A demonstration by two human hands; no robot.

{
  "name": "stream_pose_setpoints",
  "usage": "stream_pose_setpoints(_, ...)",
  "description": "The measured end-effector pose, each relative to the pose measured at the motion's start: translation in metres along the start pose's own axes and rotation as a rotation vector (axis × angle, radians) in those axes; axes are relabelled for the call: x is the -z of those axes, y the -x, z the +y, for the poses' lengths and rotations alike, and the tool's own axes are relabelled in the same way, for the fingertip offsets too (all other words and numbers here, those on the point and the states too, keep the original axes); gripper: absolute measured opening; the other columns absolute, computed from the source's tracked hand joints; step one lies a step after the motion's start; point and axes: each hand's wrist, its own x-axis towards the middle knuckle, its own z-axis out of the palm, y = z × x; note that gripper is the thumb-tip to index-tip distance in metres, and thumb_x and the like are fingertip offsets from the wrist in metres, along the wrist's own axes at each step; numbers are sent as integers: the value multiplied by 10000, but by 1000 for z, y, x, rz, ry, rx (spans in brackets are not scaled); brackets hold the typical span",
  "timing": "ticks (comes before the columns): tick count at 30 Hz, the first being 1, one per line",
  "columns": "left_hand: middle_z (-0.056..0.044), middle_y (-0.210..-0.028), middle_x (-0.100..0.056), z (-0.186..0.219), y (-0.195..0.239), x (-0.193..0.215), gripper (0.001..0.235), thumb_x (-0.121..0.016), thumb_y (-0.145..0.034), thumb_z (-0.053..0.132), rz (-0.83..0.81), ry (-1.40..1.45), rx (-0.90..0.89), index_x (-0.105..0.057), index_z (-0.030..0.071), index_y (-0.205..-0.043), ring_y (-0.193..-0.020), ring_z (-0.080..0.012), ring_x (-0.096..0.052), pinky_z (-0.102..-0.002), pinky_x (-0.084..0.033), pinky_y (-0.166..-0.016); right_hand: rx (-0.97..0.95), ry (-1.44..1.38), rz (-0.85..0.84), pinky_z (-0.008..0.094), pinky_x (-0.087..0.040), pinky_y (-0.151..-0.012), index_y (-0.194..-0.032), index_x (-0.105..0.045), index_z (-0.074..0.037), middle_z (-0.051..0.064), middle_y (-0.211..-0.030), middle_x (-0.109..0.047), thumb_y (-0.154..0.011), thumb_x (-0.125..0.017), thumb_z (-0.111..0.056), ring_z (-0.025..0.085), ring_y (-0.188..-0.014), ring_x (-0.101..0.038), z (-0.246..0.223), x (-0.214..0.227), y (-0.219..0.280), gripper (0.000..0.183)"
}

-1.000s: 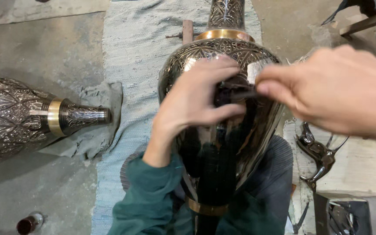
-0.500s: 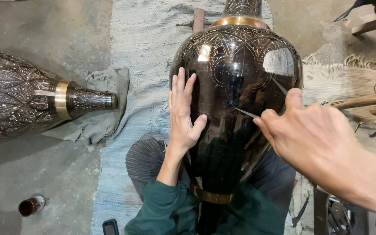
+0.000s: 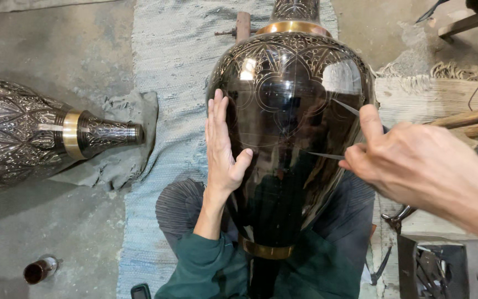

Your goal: The person sits on the floor and uses a fine metal tool to engrave intricate floral patterns onto the surface of a large dark vase. They hold the vase steady with one hand while carefully carving lines with the other.

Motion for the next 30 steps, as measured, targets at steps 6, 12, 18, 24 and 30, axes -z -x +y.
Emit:
stream_pose_setpoints(6, -209, -1766, -211, 1, -1, 0, 953, -564, -828, 389, 0, -17, -13, -251, 31, -1654, -1678, -418, -161, -521, -121, -1385, -31, -229, 1, 288, -555, -339, -1397, -413, -55, 303, -1291, -531, -966, -319, -574, 121, -428, -600, 14, 8, 2, 682)
stream_pose_setpoints(12, -215, -1767, -201, 1, 0, 1, 955, -556, -842, 414, -12, -8, 4, -238, 30, -1657, -1676, -424, -148, -529, -121, -1377, -240, -335, 40, 270, -515, -382, -1485, -396, 74, 122, -889, -640, -972, -354, -634, 141, -450, -569, -1, 24, 2, 876)
stream_pose_setpoints(18, -215, -1775, -195, 0, 1, 0, 947, -484, -943, 595, -8, -18, 2, -233, 36, -1666, -1684, -426, -160, -536, -136, -1387, -242, -380, 111, 269, -530, -384, -1478, -399, 100, 127, -899, -615, -999, -447, -599, 159, -456, -627, -12, 19, 4, 849)
stream_pose_setpoints(24, -226, -1774, -187, 1, 0, 1, 971, -447, -960, 654, -23, -40, 3, -227, 21, -1663, -1684, -428, -163, -535, -133, -1385, -261, -491, 17, 306, -562, -452, -1545, -386, -25, 82, -1062, -577, -933, -523, -610, 200, -524, -659, 0, 14, 5, 858)
stream_pose_setpoints(30, -234, -1774, -166, 2, 0, 3, 992, -410, -987, 710, -42, -59, 0, -209, 14, -1665, -1686, -420, -156, -526, -133, -1391, -198, -470, 30, 317, -578, -493, -1571, -393, -142, 34, -1151, -563, -862, -610, -586, 191, -569, -661, 23, 1, 1, 864)
